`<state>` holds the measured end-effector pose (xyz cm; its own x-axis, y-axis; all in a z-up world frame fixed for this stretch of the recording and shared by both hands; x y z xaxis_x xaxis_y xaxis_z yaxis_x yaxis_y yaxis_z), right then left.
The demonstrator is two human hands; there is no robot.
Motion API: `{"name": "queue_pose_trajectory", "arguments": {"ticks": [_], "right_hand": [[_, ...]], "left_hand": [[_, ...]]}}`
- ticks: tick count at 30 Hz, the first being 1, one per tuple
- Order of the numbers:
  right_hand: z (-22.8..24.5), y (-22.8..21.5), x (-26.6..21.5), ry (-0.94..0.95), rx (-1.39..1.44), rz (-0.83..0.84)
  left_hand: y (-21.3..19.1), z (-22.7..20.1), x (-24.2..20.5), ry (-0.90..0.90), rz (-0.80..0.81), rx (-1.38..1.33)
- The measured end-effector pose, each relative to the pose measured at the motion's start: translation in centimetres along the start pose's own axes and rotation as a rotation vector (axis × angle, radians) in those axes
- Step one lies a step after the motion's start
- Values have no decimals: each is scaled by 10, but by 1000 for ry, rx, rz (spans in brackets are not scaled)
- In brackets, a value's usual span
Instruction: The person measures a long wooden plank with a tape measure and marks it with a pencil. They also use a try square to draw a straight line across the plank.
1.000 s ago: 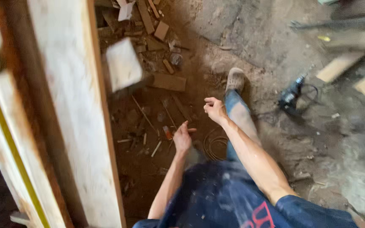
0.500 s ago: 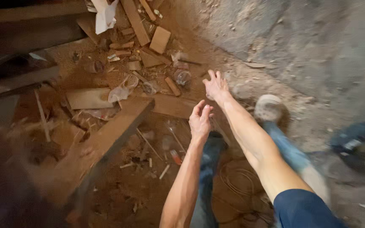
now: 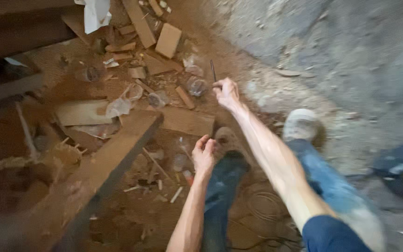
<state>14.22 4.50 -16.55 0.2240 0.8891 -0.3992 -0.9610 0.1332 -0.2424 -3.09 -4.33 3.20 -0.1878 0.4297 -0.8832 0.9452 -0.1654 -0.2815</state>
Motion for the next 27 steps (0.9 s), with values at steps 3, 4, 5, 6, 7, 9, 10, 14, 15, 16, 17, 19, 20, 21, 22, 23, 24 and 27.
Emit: {"name": "queue_pose_trajectory", "arguments": {"ticks": [3,4,5,6,7,9,10,14,15,16,17,19,20,21,22,23,24,27], "right_hand": [[103,-69,-76,158,656,-175],[143,-99,-98,108,935,-209],[184,-129,-125,139,1013,-199],[228,-158,-151,172,1089,-182],[273,-184,-174,207,1165,-164],[357,-233,-215,141,1183,-144],[394,-257,-234,111,1187,-121],[527,-323,-304,-27,1191,-54],[555,-336,-320,-58,1211,-9],[582,-347,-331,-97,1230,36],[607,-355,-342,-98,1221,67],[652,-358,-365,-102,1205,138],[672,-357,-375,-123,1194,182],[691,-354,-384,-144,1182,227],[705,-348,-397,-153,1169,269],[717,-338,-410,-158,1124,282],[728,-328,-421,-167,1077,305],[755,-287,-459,-236,851,398]], "left_hand": [[27,-18,-78,-61,17,-102],[39,-32,-108,-41,13,-119],[51,-50,-140,-23,9,-137],[61,-73,-175,89,24,-170],[69,-98,-212,200,37,-202],[76,-149,-287,366,72,-263],[77,-172,-324,417,88,-296],[50,-241,-465,585,78,-324],[41,-251,-498,628,58,-332],[33,-264,-524,679,41,-341],[23,-273,-549,729,24,-348],[-1,-280,-592,772,-22,-344],[-15,-281,-611,791,-49,-341],[-29,-282,-626,823,-91,-338],[-43,-277,-641,841,-134,-334],[-57,-270,-653,859,-178,-329],[-70,-262,-664,851,-211,-362],[-115,-228,-687,826,-280,-524]]}}
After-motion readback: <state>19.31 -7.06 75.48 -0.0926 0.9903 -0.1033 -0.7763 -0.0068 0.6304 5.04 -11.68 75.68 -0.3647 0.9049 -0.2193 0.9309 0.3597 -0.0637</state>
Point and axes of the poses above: each hand's wrist, its own x-axis towards the middle knuckle, its own y-axis out of the palm, z = x × y, the point moved 1 cm from there along x, towards the middle knuckle, and after that the axes turned 10 degrees about -y, right-handed, at the moved point
